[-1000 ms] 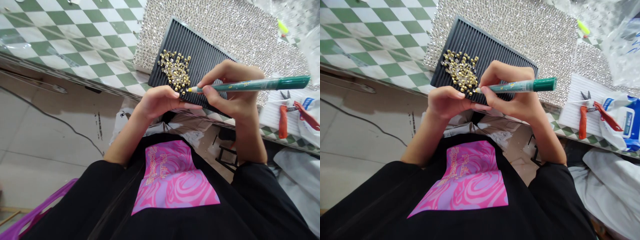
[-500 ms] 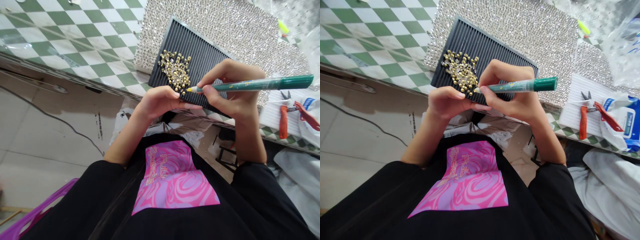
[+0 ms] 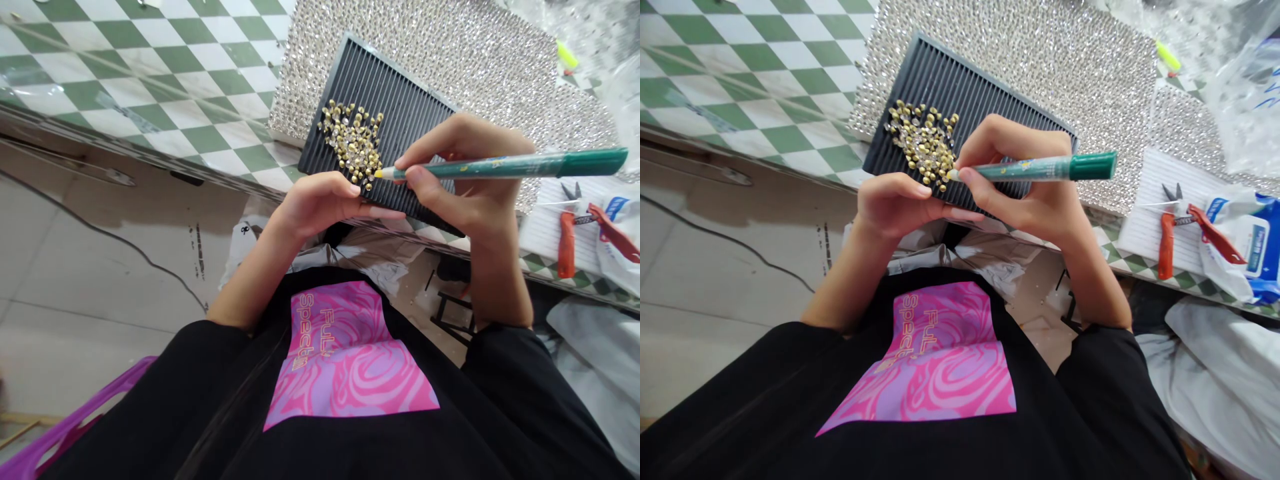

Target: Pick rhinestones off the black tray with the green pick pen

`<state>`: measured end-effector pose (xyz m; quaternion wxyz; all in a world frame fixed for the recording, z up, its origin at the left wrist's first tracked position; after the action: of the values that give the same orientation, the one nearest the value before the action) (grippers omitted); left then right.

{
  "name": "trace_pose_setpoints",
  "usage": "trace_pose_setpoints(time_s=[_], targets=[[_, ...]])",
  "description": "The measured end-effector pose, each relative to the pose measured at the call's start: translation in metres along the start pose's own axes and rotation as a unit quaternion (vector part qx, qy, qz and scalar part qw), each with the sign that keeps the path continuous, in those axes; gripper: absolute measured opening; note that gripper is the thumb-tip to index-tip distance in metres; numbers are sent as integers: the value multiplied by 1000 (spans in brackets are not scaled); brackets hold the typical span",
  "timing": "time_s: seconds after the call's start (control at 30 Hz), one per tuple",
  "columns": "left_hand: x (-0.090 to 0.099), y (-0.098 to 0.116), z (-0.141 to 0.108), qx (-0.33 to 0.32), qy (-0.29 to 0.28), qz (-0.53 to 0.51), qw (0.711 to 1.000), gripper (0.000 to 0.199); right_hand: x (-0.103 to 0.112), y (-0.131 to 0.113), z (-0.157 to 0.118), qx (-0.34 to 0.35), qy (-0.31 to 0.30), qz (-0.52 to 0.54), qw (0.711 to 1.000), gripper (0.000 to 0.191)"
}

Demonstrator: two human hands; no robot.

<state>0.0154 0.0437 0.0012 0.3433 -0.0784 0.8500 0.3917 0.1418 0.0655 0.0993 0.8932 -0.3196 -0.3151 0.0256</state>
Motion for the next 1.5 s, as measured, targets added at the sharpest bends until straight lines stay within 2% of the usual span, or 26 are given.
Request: trace_pose_setpoints(time_s=[0.17,0.27,0.37,0.47,0.57,0.73,0.83,0.93,1.07,1.23,1.5], targets=[[3,0,0,-14,0,-3,1000,44,-4,12,0,-91,-39,-8,995,19],[3,0,0,-25,-19,-11,999,40,-4,10,1,-73,-38,-9,997,16],[0,1,0,-29,-37,-20,999,42,2,5,-1,-31,-7,-13,999,8],[0,0,0,-24,-26,-15,999,44,14,4,-9,-13,43,-4,999,3],[4,0,1,-32,6,-9,999,34,36,9,-25,-16,133,-10,991,6],[12,-2,2,-47,44,-16,998,23,83,26,-70,-18,279,-77,957,13],[15,-3,2,-46,45,-14,998,19,103,35,-98,-36,331,-120,935,14],[18,-3,2,-58,25,-8,998,16,109,36,-115,-57,337,-167,925,13],[24,-5,3,-59,11,1,998,14,103,29,-125,-73,319,-231,916,9],[23,-3,3,-70,-3,1,998,4,97,31,-130,-63,273,-248,927,8],[22,-3,2,-77,-9,24,997,14,93,32,-129,-100,238,-274,926,13]])
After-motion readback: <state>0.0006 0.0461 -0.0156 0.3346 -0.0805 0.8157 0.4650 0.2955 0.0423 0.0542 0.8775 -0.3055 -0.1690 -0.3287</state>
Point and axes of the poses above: each hand's wrist, its own z-axis towards the middle knuckle, its own x-axis out of the back of the hand, y = z × x, the point moved 6 cm from there along z, towards the middle knuckle, and after that the axes turned 8 degrees about x, right-handed, at the moved point
